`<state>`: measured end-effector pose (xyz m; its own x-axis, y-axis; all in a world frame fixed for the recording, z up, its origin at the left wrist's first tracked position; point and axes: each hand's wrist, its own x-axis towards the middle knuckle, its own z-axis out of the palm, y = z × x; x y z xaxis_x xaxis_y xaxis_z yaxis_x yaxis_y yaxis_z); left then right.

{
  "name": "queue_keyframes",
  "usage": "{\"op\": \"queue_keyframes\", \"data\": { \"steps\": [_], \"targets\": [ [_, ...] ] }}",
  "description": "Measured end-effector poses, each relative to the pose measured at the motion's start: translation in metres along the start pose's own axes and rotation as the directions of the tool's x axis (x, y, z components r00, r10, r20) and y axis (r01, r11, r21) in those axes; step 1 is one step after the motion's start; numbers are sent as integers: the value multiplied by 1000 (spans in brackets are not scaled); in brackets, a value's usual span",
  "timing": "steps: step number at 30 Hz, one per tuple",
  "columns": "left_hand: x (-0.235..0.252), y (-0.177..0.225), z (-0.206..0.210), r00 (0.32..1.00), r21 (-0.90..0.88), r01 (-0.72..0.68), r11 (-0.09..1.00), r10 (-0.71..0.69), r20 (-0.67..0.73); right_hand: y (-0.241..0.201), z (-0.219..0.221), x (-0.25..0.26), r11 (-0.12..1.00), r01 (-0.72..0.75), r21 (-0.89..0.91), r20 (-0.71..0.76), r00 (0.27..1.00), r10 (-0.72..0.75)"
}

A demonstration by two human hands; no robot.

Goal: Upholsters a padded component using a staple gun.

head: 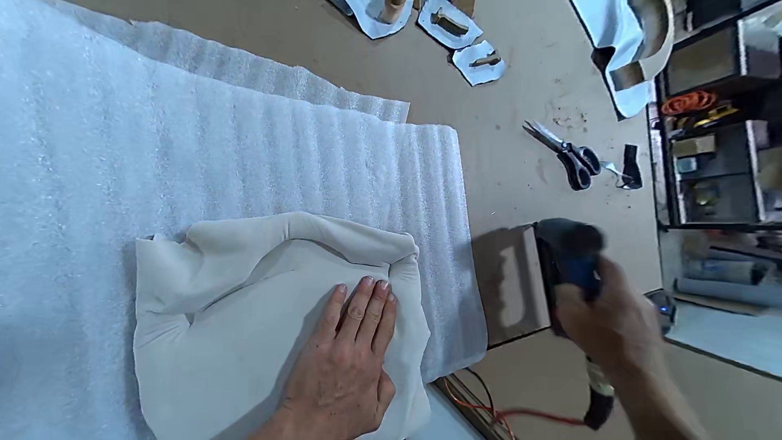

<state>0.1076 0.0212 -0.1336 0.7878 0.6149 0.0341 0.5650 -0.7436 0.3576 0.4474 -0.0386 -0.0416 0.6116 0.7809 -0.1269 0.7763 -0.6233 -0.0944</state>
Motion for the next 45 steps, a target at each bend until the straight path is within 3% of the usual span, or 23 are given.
{"op": "queue_keyframes", "data": {
  "steps": [3,6,11,24,28,38,41,45],
  "targets": [
    [4,0,-3,1000,-64,18,998,-17,16,-40,-51,-19,977,-67,202,115,992,44],
    [7,-5,-3,1000,-152,26,988,-25,6,-104,-82,-29,858,-208,471,389,921,9],
    [9,-6,-3,1000,-203,21,979,-21,5,-178,-70,-22,802,-473,364,664,736,132],
    [8,-8,-4,999,-249,23,968,-33,-34,-227,-47,-5,716,-674,182,687,608,398],
    [9,-10,-7,999,-302,29,953,-36,-20,-235,-49,19,707,-704,73,746,509,430],
    [11,-17,-13,999,-337,28,941,-19,31,-244,-45,50,683,-727,-70,798,370,476],
    [11,-19,-14,1000,-322,15,947,-6,28,-246,-44,49,682,-728,-69,796,372,478],
    [10,-20,-14,999,-334,13,942,-2,34,-239,-46,29,696,-718,-12,757,448,476]
  ]
}}
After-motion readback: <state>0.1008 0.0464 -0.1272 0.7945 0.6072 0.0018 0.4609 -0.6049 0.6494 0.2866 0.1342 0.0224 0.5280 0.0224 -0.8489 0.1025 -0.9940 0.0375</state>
